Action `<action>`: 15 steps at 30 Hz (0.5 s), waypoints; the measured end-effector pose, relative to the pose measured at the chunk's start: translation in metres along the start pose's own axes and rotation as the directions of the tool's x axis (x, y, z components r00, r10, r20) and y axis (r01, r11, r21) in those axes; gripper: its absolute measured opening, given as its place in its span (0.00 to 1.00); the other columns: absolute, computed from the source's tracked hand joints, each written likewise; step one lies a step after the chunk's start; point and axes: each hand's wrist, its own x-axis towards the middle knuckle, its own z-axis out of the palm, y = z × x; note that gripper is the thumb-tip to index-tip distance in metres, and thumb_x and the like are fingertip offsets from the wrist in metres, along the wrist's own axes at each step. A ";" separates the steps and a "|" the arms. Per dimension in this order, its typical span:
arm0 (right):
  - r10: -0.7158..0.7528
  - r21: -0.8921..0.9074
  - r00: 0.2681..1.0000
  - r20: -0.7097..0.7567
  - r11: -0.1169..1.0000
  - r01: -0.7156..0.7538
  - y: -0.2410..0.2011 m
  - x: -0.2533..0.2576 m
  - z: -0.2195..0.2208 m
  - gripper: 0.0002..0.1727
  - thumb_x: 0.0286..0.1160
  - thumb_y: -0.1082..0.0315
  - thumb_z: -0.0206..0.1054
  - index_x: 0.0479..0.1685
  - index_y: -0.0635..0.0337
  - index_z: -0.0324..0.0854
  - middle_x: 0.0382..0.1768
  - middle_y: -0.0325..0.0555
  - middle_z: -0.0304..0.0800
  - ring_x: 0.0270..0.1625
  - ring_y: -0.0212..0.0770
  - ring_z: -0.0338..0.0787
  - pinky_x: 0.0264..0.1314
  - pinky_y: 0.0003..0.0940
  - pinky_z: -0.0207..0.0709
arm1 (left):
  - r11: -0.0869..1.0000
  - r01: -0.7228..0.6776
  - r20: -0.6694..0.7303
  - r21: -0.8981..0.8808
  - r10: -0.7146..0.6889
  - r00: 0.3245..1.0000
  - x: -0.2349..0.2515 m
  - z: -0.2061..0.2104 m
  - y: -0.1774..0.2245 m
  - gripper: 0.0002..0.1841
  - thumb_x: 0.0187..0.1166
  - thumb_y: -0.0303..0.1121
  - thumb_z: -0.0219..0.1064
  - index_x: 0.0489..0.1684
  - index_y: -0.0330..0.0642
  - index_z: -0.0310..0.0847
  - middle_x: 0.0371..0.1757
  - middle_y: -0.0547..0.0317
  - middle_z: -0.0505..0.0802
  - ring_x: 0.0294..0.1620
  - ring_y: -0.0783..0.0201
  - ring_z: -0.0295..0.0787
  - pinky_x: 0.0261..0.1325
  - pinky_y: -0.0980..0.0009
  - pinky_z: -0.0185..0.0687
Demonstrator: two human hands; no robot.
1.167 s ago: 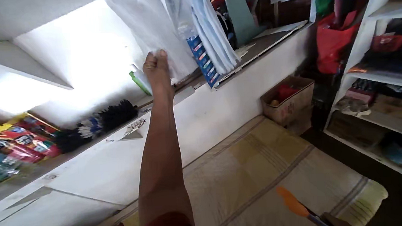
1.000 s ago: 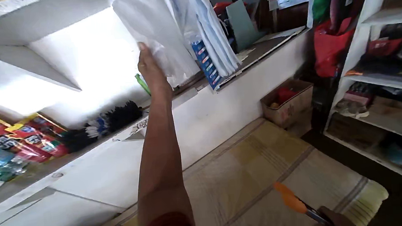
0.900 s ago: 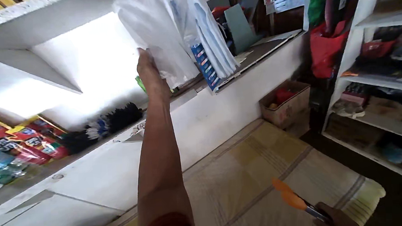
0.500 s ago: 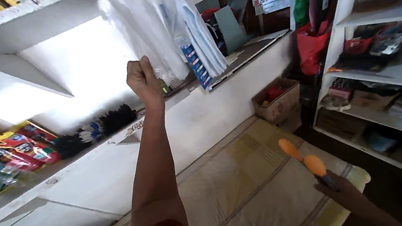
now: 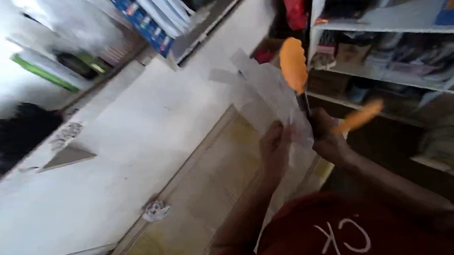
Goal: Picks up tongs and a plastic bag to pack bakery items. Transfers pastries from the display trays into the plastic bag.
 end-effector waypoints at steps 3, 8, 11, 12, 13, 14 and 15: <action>0.143 0.025 0.990 -0.018 0.989 -0.143 0.003 -0.009 -0.013 0.20 0.71 0.78 0.66 0.63 0.63 0.75 0.41 0.40 0.87 0.37 0.26 0.86 0.38 0.28 0.85 | 0.961 -0.242 0.103 0.130 0.230 0.968 -0.010 -0.017 -0.016 0.20 0.91 0.42 0.56 0.45 0.34 0.88 0.67 0.55 0.87 0.72 0.72 0.79 0.73 0.73 0.76; 0.284 0.267 0.957 0.067 0.919 -0.291 -0.002 -0.045 -0.037 0.15 0.75 0.76 0.56 0.58 0.53 0.77 0.39 0.29 0.88 0.36 0.20 0.86 0.40 0.20 0.85 | 0.925 0.120 0.042 0.361 -0.144 0.989 -0.001 -0.057 -0.082 0.43 0.84 0.42 0.67 0.94 0.35 0.44 0.95 0.41 0.52 0.92 0.49 0.56 0.85 0.54 0.64; 0.493 0.447 0.866 -0.083 0.795 -0.410 -0.016 -0.073 -0.039 0.17 0.82 0.78 0.47 0.57 0.49 0.76 0.34 0.23 0.88 0.33 0.17 0.86 0.38 0.16 0.84 | 0.776 0.598 0.234 0.198 -0.630 0.740 -0.015 -0.042 -0.130 0.34 0.90 0.41 0.58 0.94 0.54 0.46 0.74 0.56 0.80 0.64 0.68 0.81 0.63 0.66 0.80; 0.576 0.493 0.804 -0.152 0.749 -0.443 -0.020 -0.082 -0.043 0.17 0.86 0.77 0.45 0.54 0.48 0.77 0.30 0.23 0.87 0.28 0.16 0.84 0.33 0.14 0.83 | 0.750 0.640 0.355 0.166 -0.651 0.671 -0.021 -0.032 -0.144 0.28 0.90 0.37 0.57 0.89 0.49 0.56 0.66 0.53 0.85 0.56 0.65 0.85 0.59 0.65 0.84; 0.646 0.540 0.731 -0.218 0.704 -0.461 -0.019 -0.091 -0.049 0.16 0.87 0.76 0.43 0.50 0.49 0.76 0.27 0.24 0.85 0.26 0.17 0.82 0.30 0.14 0.81 | 0.752 0.643 0.459 0.142 -0.626 0.631 -0.028 -0.023 -0.153 0.22 0.89 0.32 0.58 0.80 0.43 0.68 0.58 0.54 0.89 0.50 0.66 0.88 0.56 0.66 0.85; 0.711 0.584 0.649 -0.270 0.657 -0.477 -0.015 -0.103 -0.058 0.15 0.89 0.75 0.42 0.51 0.51 0.75 0.27 0.26 0.82 0.25 0.18 0.81 0.30 0.14 0.79 | 0.766 0.635 0.540 0.095 -0.576 0.614 -0.033 -0.013 -0.155 0.13 0.87 0.27 0.58 0.65 0.37 0.77 0.45 0.56 0.90 0.42 0.68 0.88 0.54 0.66 0.86; 0.756 0.651 0.581 -0.302 0.609 -0.454 -0.007 -0.115 -0.069 0.14 0.89 0.74 0.43 0.47 0.53 0.76 0.26 0.28 0.82 0.24 0.19 0.80 0.28 0.15 0.78 | 0.753 0.658 0.590 -0.015 -0.524 0.614 -0.038 -0.004 -0.156 0.08 0.86 0.26 0.54 0.50 0.40 0.81 0.33 0.63 0.89 0.34 0.70 0.87 0.51 0.67 0.87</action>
